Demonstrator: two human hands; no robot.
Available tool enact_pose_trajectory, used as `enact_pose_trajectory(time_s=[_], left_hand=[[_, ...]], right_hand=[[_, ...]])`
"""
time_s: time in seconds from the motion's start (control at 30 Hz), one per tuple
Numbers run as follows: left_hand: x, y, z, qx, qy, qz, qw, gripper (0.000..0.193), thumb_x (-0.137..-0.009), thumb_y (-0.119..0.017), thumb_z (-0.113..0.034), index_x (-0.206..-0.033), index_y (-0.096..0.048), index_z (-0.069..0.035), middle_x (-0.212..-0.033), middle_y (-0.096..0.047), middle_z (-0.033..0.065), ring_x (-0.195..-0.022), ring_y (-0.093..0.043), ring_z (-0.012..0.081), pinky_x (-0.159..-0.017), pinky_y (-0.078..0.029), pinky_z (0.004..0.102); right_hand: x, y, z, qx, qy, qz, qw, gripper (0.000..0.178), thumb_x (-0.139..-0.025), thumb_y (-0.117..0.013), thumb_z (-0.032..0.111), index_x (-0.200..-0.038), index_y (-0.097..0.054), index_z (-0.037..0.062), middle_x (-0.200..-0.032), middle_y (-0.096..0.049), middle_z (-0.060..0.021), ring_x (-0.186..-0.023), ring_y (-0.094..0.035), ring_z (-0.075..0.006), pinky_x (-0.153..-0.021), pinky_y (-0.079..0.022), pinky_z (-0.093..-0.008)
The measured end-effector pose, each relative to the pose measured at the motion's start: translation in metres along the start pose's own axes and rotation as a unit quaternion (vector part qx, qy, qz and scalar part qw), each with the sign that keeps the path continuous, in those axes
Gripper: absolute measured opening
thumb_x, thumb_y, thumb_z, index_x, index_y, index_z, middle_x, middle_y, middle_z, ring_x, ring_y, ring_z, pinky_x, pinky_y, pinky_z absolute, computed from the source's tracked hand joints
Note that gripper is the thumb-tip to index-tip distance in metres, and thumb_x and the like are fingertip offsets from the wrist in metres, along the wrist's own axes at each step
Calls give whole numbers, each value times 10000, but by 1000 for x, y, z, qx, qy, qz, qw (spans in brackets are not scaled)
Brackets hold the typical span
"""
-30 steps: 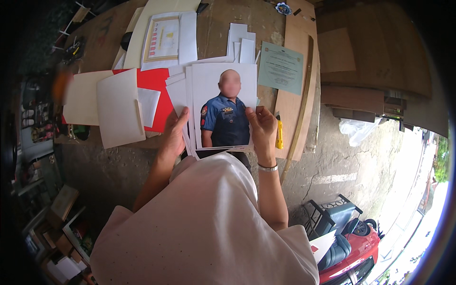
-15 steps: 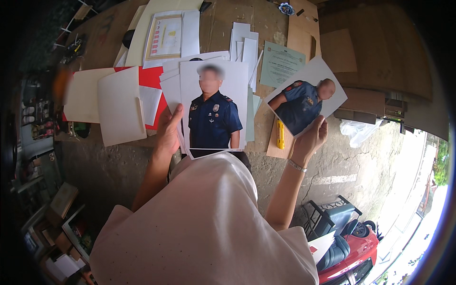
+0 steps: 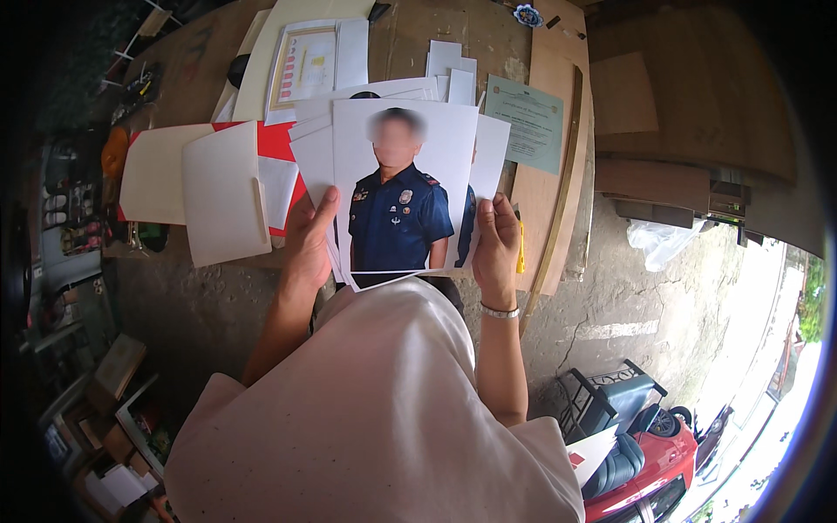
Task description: The person sorts through a stack of documents and photographs on a workbench, then uses a utility knife and ruler to cut a certificate. The person continues to handle and inspect multiple photographs of a uniformed individual.
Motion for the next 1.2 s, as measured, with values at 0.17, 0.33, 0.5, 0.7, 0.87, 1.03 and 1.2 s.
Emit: enact_pose_trajectory(time_s=[0.17, 0.33, 0.5, 0.7, 0.87, 1.03, 1.2], left_hand=[[2, -3, -5, -3, -4, 13, 1000, 245, -1005, -658, -301, -1022, -625, -59, -927, -570, -42, -875, -470, 53, -826, -387, 249], [2, -1, -5, -20, -17, 12, 1000, 231, -1010, -650, -287, -999, -615, -59, -896, -546, -48, -842, -450, 51, -776, -381, 246], [-1, -2, 12, 10, -18, -11, 1000, 193, -1002, -664, -244, -936, -594, -77, -866, -527, -47, -809, -439, 49, -742, -379, 241], [-2, 2, 40, -11, -7, -83, 996, 228, -982, -695, -241, -862, -564, -97, -838, -519, -37, -796, -448, 50, -728, -380, 237], [-5, 15, 55, -26, 5, -50, 998, 235, -968, -709, -276, -1012, -626, -61, -926, -589, -7, -885, -515, 82, -828, -405, 257], [-13, 46, 84, -4, -11, -119, 993, 256, -953, -727, -258, -1099, -655, -61, -1038, -648, 4, -1005, -565, 104, -922, -415, 280], [-3, 116, 80, 74, 11, -175, 982, 230, -963, -699, -166, -1157, -631, -63, -1070, -657, 9, -1008, -623, 128, -933, -506, 313]], right_hand=[[2, -16, 11, 2, -4, 2, 1000, 155, -1068, -526, 162, -1120, -568, 22, -1022, -662, -18, -908, -603, -52, -831, -498, -215], [6, -12, 7, 8, -4, -5, 1000, 158, -1071, -521, 166, -1116, -569, 22, -1009, -650, -9, -890, -588, -43, -821, -491, -214], [4, -6, -2, 6, -22, 61, 998, 178, -1072, -523, 177, -1146, -570, 22, -1008, -647, -9, -898, -584, -39, -819, -475, -207], [0, -11, -4, 245, 70, -4, 967, 314, -949, -706, 86, -1202, -542, -4, -999, -688, -53, -905, -640, -84, -806, -500, -198], [-5, 4, -32, 147, -50, -68, 985, 259, -941, -733, 107, -1100, -575, -23, -908, -681, -40, -778, -571, -42, -679, -436, -169], [-44, 59, -35, 160, 33, -153, 975, 200, -1007, -660, 233, -1003, -624, 36, -820, -631, 21, -707, -504, -22, -594, -375, -186], [-143, 178, 7, 341, 153, -240, 896, 295, -1038, -587, 353, -928, -624, 82, -704, -510, 49, -543, -388, -46, -460, -322, -261]])
Point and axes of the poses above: each hand's wrist, its own x-axis away from the middle knuckle, its own y-axis out of the back of the hand, z = x × y, the point moved 4 cm from there along -x, towards the middle knuckle
